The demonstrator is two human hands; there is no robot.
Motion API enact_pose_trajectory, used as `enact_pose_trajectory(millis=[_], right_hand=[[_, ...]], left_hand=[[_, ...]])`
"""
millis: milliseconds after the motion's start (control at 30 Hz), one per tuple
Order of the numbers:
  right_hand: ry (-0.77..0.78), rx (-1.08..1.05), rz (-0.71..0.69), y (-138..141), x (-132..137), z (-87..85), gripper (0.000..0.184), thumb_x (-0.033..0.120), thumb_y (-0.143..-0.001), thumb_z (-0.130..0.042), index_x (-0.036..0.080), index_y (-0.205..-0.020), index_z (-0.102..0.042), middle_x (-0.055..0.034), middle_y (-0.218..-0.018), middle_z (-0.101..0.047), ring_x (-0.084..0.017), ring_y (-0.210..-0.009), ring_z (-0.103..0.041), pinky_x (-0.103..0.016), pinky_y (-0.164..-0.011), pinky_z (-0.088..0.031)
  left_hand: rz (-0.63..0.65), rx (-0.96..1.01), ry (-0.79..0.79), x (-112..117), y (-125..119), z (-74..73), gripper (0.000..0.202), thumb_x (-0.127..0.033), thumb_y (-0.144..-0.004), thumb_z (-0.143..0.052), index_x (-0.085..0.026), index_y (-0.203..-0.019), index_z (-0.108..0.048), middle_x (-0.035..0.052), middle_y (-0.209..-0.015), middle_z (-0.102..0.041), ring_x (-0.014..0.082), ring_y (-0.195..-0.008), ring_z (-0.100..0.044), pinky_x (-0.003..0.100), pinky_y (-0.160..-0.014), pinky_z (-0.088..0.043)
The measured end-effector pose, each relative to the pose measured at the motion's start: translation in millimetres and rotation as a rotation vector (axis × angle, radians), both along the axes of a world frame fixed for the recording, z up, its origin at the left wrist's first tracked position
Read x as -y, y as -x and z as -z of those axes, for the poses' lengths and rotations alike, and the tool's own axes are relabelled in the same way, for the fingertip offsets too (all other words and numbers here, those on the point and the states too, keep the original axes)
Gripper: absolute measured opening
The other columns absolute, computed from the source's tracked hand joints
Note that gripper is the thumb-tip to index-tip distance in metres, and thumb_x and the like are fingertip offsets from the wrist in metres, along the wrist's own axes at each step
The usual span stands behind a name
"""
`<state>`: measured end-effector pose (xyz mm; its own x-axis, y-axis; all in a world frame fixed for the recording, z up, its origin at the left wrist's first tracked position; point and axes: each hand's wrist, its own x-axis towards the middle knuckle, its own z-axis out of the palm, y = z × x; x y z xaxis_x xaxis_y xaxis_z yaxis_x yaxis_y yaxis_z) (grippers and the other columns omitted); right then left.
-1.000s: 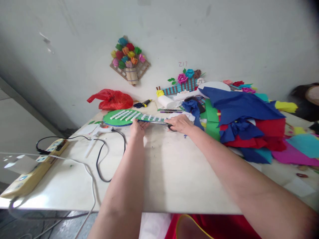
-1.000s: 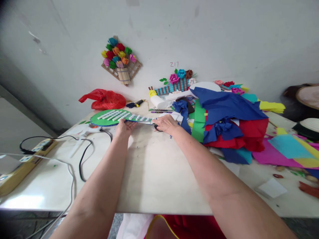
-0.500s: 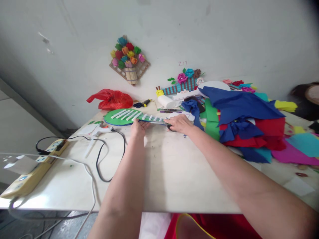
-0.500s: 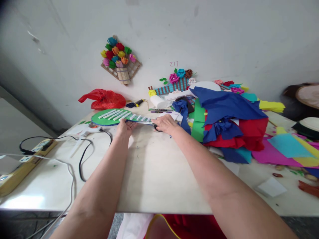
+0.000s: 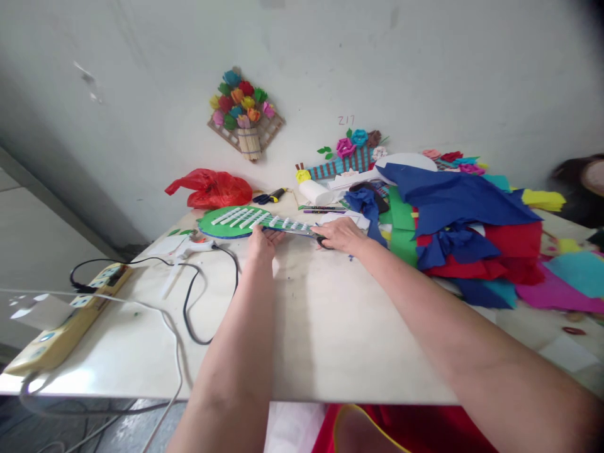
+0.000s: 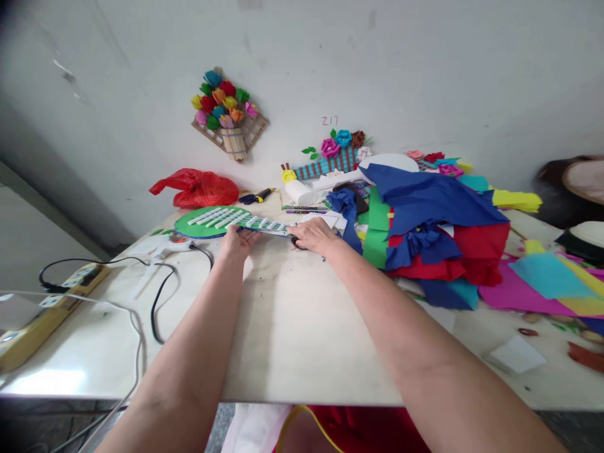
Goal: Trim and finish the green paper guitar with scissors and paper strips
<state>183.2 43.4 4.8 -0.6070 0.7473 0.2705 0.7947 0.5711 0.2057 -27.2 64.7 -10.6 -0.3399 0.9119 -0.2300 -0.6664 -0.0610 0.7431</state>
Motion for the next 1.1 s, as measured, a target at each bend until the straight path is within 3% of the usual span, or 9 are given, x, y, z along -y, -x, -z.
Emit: enact_pose_trajectory(millis=[367, 1100], right_hand=[[-0.04, 0.038, 0.023, 6.0, 8.4, -5.8, 0.039, 0.031, -0.08, -0.044, 0.024, -0.118, -0.051, -0.0077, -0.098, -0.064, -0.02, -0.084, -0.056, -0.028, -0.061, -0.029], [-0.026, 0.038, 0.025, 6.9, 5.6, -2.2, 0.035, 0.032, -0.08, -0.045, 0.024, -0.113, -0.053, -0.0056, -0.093, -0.065, -0.018, -0.08, -0.057, -0.027, -0.059, -0.028]], left_hand=[[-0.003, -0.022, 0.01, 1.9, -3.6, -1.7, 0.028, -0.021, -0.082, -0.039, -0.014, -0.108, -0.045, 0.0183, -0.103, -0.06, 0.028, -0.095, -0.06, 0.042, -0.074, -0.051], [0.022, -0.003, 0.022, 3.0, -3.7, -2.2, 0.028, -0.023, -0.083, -0.04, -0.014, -0.108, -0.048, 0.0167, -0.101, -0.062, 0.0253, -0.094, -0.061, 0.042, -0.076, -0.05]])
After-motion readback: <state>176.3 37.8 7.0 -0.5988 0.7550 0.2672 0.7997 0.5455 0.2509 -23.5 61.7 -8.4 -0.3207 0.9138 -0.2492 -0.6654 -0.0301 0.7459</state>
